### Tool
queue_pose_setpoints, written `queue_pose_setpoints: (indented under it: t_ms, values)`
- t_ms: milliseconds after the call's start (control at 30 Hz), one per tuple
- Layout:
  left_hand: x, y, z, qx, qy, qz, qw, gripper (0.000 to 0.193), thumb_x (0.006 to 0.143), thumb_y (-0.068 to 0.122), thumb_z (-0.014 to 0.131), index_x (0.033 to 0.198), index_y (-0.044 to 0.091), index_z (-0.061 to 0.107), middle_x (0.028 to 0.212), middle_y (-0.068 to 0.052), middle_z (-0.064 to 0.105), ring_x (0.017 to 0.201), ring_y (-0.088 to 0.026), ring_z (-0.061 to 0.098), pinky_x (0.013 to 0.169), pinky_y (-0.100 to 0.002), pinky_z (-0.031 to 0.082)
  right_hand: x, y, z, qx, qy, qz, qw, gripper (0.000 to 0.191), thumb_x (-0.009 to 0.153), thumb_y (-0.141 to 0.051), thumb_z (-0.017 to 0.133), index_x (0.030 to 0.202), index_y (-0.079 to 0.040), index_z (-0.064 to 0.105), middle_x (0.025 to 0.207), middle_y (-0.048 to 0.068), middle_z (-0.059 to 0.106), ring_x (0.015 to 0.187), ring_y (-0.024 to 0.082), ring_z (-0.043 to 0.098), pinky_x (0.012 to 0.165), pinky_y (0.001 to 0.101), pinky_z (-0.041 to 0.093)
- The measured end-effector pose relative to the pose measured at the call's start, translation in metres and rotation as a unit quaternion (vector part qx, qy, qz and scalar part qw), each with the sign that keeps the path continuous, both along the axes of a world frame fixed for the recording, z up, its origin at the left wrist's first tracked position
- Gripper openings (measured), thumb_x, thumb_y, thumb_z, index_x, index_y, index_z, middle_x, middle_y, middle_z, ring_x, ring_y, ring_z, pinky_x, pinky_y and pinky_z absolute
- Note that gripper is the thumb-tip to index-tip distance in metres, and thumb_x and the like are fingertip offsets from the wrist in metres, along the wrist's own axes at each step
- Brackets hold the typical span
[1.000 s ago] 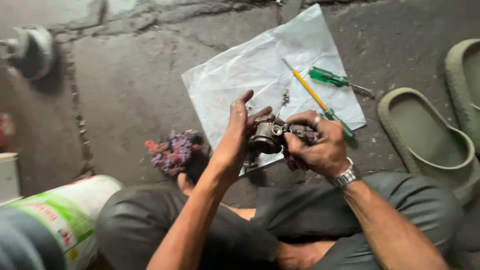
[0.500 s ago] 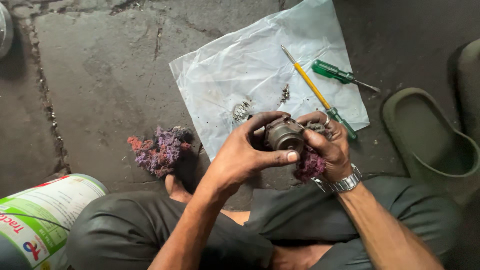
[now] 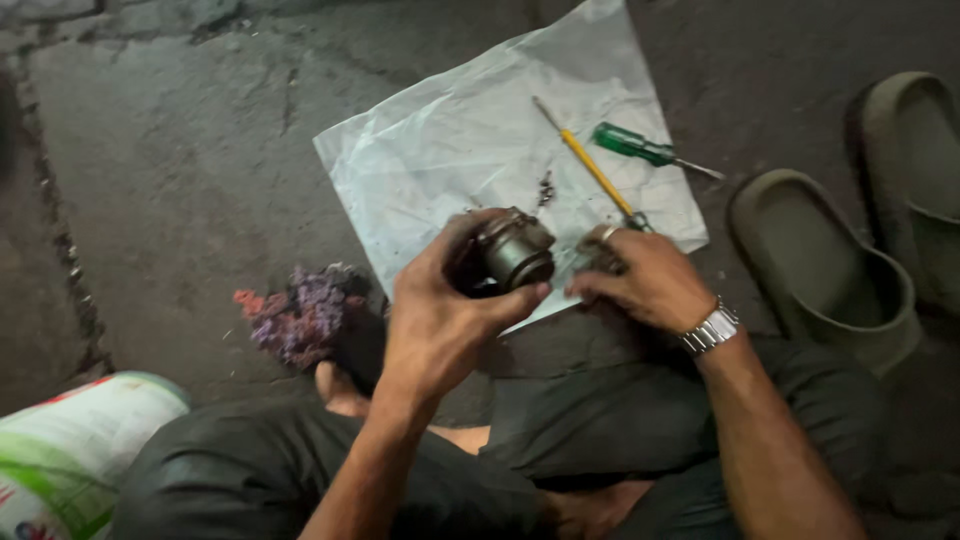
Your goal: The person sits on the floor and disassembles a small mechanical component using screwdrivers. They remove screws, separate parts, wipe them with a cloth, and reassemble the component.
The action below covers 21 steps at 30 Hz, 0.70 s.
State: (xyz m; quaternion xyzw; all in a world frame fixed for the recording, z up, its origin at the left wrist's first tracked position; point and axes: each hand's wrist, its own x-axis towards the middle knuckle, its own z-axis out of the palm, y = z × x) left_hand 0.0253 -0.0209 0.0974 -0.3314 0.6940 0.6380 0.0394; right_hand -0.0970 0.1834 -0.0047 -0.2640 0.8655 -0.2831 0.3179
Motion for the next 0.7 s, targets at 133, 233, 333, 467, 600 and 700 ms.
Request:
queue_pose_setpoints:
  t_ms: [133,233,333,467,600,700]
  values:
    - [-0.002,0.002,0.008,-0.034,0.02,-0.02,0.999,0.063,0.068,0.018,0.087,0.128,0.012,0.068,0.105,-0.003,0.079,0.096,-0.013,0.076,0.086,-0.028,0.062,-0.024,0.014,0.002,-0.106,0.149,-0.031,0.983,0.035,0.09,-0.029,0.079,0.116,-0.007,0.072,0.1,0.01,0.074,0.087,0.025,0.073,0.075,0.0371,0.058]
    - [-0.002,0.003,0.013,-0.035,0.014,-0.042,0.998,0.063,0.068,0.018,0.086,0.129,0.013,0.068,0.102,-0.004,0.079,0.092,-0.014,0.076,0.08,-0.028,0.063,-0.063,0.016,-0.003,-0.026,0.231,-0.091,0.968,0.042,0.094,-0.028,0.077,0.13,-0.008,0.069,0.111,0.017,0.068,0.09,0.033,0.069,0.08,0.0453,0.056]
    - [-0.001,0.004,0.013,0.008,-0.006,-0.045,0.999,0.064,0.067,0.017,0.084,0.129,0.014,0.067,0.102,-0.004,0.078,0.086,-0.013,0.078,0.072,-0.028,0.066,-0.095,0.014,-0.02,0.14,0.33,0.052,0.932,0.033,0.081,-0.024,0.082,0.106,-0.006,0.073,0.106,0.02,0.069,0.093,0.043,0.067,0.075,0.0511,0.055]
    - [-0.001,0.005,0.008,0.002,0.042,-0.037,0.998,0.061,0.071,0.018,0.085,0.129,0.01,0.066,0.102,-0.007,0.08,0.09,-0.012,0.078,0.078,-0.026,0.064,-0.096,0.016,-0.04,0.144,0.255,0.01,0.956,0.029,0.086,-0.017,0.078,0.109,-0.002,0.069,0.104,0.021,0.071,0.093,0.043,0.068,0.077,0.0519,0.054]
    - [-0.001,0.008,0.001,-0.044,0.049,-0.021,0.998,0.061,0.072,0.022,0.084,0.129,0.009,0.066,0.105,-0.007,0.08,0.086,-0.012,0.079,0.073,-0.026,0.065,-0.091,0.034,-0.011,-0.041,0.12,-0.192,0.973,0.033,0.09,-0.021,0.076,0.114,-0.002,0.064,0.105,0.017,0.072,0.087,0.033,0.073,0.069,0.0408,0.059]
    - [-0.001,0.012,-0.002,-0.034,0.033,-0.008,0.999,0.062,0.071,0.023,0.085,0.129,0.009,0.066,0.103,-0.007,0.08,0.086,-0.013,0.079,0.071,-0.027,0.064,-0.087,0.036,0.025,-0.405,-0.283,-0.232,0.838,0.01,0.11,-0.01,0.063,0.113,-0.001,0.066,0.107,0.015,0.072,0.097,0.023,0.072,0.076,0.0291,0.061]
